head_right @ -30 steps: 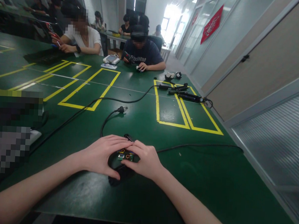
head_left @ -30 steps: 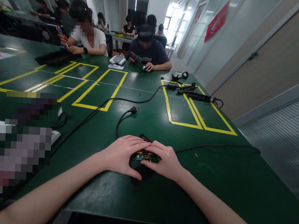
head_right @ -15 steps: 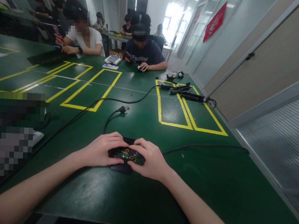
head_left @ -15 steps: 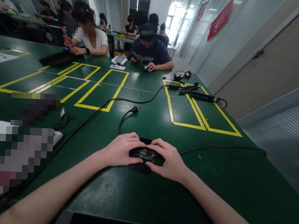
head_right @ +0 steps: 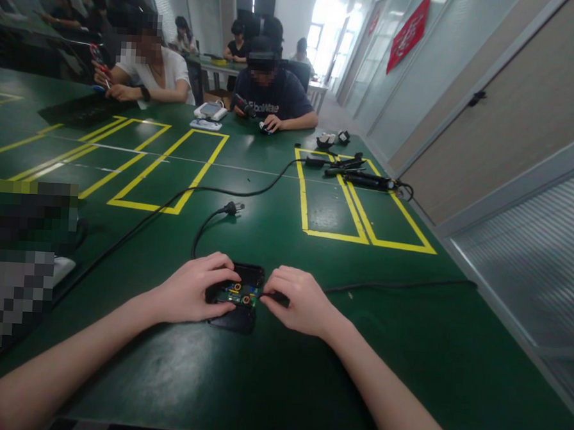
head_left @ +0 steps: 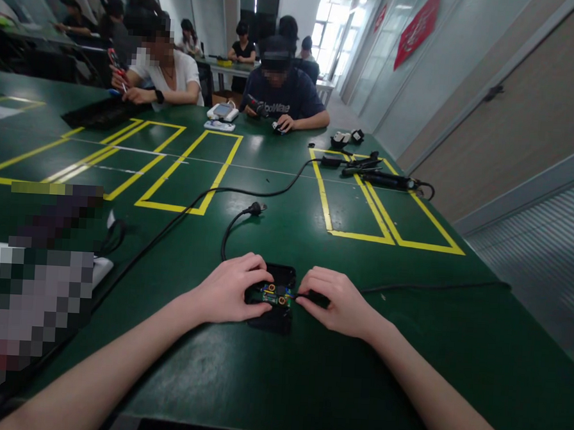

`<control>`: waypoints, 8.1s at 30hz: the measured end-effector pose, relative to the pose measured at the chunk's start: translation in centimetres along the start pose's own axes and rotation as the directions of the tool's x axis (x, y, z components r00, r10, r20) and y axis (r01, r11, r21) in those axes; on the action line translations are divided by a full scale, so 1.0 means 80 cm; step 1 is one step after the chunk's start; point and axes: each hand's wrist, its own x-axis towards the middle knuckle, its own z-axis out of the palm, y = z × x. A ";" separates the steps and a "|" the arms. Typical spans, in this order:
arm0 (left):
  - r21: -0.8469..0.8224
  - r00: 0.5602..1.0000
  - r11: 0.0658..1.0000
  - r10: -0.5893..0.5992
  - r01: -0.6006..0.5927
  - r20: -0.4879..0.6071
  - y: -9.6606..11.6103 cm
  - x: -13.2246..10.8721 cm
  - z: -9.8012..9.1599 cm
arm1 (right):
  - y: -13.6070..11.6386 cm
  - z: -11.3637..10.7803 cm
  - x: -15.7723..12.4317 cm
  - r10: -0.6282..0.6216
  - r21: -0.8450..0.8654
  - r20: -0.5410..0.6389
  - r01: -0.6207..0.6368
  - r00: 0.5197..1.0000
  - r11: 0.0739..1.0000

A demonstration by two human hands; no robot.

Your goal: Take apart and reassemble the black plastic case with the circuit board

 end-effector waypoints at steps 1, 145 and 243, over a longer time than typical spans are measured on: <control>0.011 1.000 1.000 -0.008 0.009 -0.006 0.001 0.000 0.001 | 0.000 0.003 0.000 0.007 -0.012 -0.012 -0.008 1.000 1.000; -0.079 0.998 0.996 -0.047 0.044 -0.031 0.002 0.000 -0.011 | 0.011 0.001 0.000 0.089 0.068 0.030 -0.091 0.996 0.993; -0.100 0.987 0.993 -0.080 0.066 -0.141 0.003 0.003 0.010 | -0.004 0.022 0.008 0.174 0.187 -0.097 -0.154 0.980 0.970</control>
